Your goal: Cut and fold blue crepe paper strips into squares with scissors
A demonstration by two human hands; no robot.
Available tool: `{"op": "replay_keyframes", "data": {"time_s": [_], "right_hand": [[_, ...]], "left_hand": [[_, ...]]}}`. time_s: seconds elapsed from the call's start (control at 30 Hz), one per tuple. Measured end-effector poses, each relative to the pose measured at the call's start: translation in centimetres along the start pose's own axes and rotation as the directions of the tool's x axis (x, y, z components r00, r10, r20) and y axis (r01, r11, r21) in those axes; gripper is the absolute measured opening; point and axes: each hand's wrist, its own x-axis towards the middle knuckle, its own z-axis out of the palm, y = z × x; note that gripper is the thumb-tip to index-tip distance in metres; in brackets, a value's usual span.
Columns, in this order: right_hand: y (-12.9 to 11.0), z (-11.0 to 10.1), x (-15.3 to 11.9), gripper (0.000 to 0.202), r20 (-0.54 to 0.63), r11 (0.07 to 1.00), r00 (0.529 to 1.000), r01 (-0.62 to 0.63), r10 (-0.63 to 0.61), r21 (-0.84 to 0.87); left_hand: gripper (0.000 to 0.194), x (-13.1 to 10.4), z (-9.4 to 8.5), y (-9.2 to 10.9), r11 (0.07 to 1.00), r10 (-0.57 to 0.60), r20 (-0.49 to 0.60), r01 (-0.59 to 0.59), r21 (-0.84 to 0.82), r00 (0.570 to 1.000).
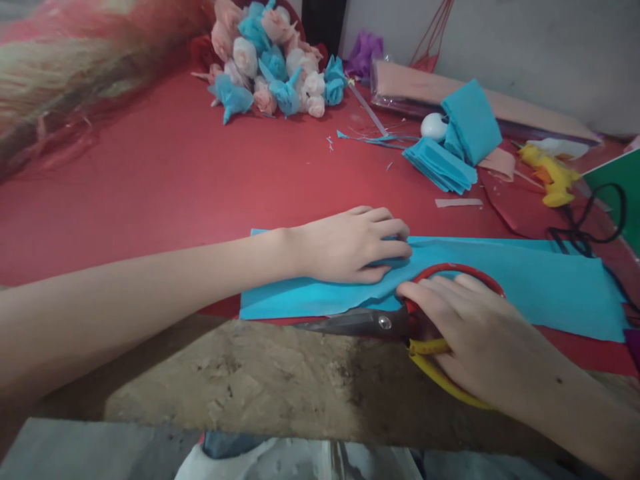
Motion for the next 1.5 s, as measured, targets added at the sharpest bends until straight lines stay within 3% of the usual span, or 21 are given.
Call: {"op": "replay_keyframes", "data": {"time_s": [0.5, 0.73, 1.0, 1.5], "right_hand": [[-0.2, -0.1, 0.0, 0.028, -0.067, 0.989, 0.988, 0.138, -0.141, -0.048], [-0.1, 0.0, -0.1, 0.034, -0.014, 0.997, 0.997, 0.072, -0.072, -0.004], [-0.2, 0.0, -0.3, 0.034, -0.035, 1.0, 0.999, 0.027, -0.027, -0.014], [-1.5, 0.3, 2.0, 0.033, -0.053, 0.996, 0.998, -0.014, 0.019, 0.085]], "left_hand": [[0.032, -0.1, 0.0, -0.1, 1.0, 0.006, 0.004, -0.006, -0.002, 1.0], [0.031, -0.1, 0.1, 0.0, 1.0, 0.005, 0.003, -0.005, 0.007, 1.0], [0.032, -0.1, -0.1, 0.0, 1.0, 0.003, 0.009, -0.003, 0.002, 1.0], [0.031, 0.0, 0.2, -0.1, 1.0, 0.012, -0.01, -0.012, 0.012, 1.0]]}}
